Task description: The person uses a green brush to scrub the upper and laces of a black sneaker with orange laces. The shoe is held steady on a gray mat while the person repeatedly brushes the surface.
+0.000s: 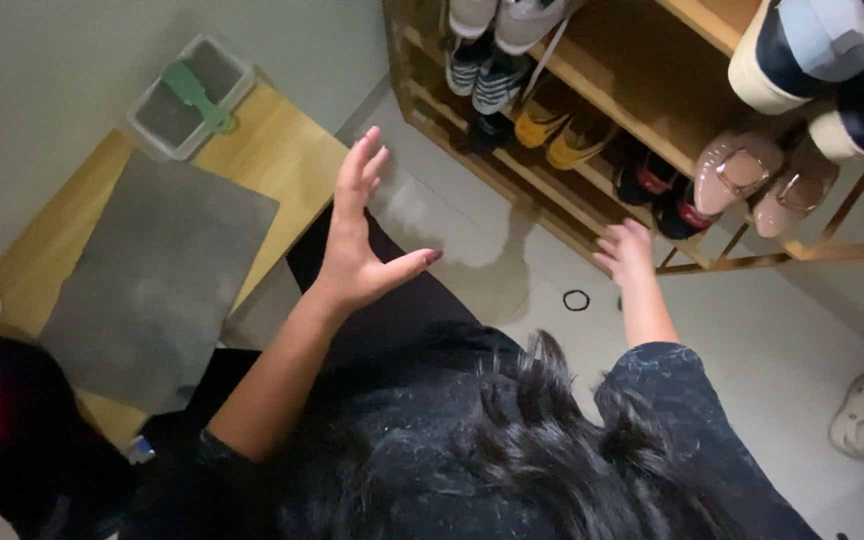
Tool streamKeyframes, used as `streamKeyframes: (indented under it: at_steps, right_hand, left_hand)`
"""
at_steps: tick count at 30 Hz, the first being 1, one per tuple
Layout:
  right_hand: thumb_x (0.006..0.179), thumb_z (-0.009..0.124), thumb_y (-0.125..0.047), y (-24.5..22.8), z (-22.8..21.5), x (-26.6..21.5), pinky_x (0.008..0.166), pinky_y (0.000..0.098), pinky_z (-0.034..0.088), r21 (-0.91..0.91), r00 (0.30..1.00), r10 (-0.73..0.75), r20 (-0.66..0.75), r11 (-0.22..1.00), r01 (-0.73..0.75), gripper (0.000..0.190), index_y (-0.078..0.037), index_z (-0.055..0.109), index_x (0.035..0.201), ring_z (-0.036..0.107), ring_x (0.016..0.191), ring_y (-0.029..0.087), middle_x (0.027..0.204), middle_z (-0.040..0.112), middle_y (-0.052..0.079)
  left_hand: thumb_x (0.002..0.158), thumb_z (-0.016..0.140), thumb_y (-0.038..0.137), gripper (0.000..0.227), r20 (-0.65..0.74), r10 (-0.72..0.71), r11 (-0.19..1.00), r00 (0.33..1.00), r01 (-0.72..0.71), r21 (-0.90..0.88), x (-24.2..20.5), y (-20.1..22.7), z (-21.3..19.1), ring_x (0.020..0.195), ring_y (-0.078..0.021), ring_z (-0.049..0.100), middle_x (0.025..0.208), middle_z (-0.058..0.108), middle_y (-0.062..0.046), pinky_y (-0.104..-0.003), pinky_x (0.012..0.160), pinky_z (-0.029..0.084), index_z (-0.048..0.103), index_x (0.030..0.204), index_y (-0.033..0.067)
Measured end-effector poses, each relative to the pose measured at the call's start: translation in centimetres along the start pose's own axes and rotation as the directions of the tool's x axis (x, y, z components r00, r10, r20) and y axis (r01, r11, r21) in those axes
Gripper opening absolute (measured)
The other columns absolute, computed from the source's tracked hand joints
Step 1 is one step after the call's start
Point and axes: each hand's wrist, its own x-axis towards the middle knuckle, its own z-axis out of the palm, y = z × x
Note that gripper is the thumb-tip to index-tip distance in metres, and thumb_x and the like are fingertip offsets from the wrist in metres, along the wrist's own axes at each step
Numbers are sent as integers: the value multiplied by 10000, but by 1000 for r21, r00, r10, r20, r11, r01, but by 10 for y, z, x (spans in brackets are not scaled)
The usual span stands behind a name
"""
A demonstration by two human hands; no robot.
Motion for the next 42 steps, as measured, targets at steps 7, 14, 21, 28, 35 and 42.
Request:
streamKeyframes:
  at_steps: [7,14,21,28,35,42]
  right_hand:
    - [878,647,-306,66,-128,83,856,588,444,76,984,84,-159,994,-73,691,-244,161,1365,453,1160,411,1263,383,164]
    - [880,541,-244,72,-66,42,857,534,436,51,959,241,-151,970,-236,438,-99,340,1242,524,1062,324,1034,483,99]
    - [795,590,-133,73,82,40,798,617,443,-286,993,115,7,952,-108,545,-58,352,1279,472,1095,438,1244,382,241]
    - [799,599,-189,-28,212,-7,787,452,506,-684,951,-12,309,692,231,537,-73,435,1298,493,1094,319,1227,455,184]
    - [783,606,-126,-67,266,-2,1053,505,254,-677,812,-123,571,488,551,608,76,377,1309,318,1246,419,1337,346,276]
    - [805,583,-246,-61,279,39,1066,516,246,-741,855,-20,518,489,461,758,17,189,1397,284,1286,359,1393,282,248]
  left_hand:
    - [687,817,303,1082,-22,-24,1000,999,25,14,2,-3,-4,1346,-390,240,1487,126,-145,-569,1066,207,67,1451,141]
    - [689,815,299,1089,-41,-25,999,999,26,22,5,-12,-11,1338,-412,238,1486,128,-152,-594,1049,196,53,1450,134]
    - [657,822,233,1099,-125,-51,997,991,57,48,10,-14,-30,1333,-399,256,1470,157,-168,-547,1061,214,55,1432,96]
    - [643,827,203,1063,-190,-96,962,977,140,233,-8,-105,-81,1274,-432,299,1423,206,-202,-548,1028,247,105,1405,39]
    - [624,822,122,1063,-328,-222,964,918,256,65,-7,-141,-98,1266,-399,303,1369,250,-226,-476,1055,277,80,1374,-9]
    - [614,813,172,957,-324,-304,932,896,350,96,-12,-151,-98,1230,-317,376,1337,322,-171,-398,1037,323,208,1332,-12]
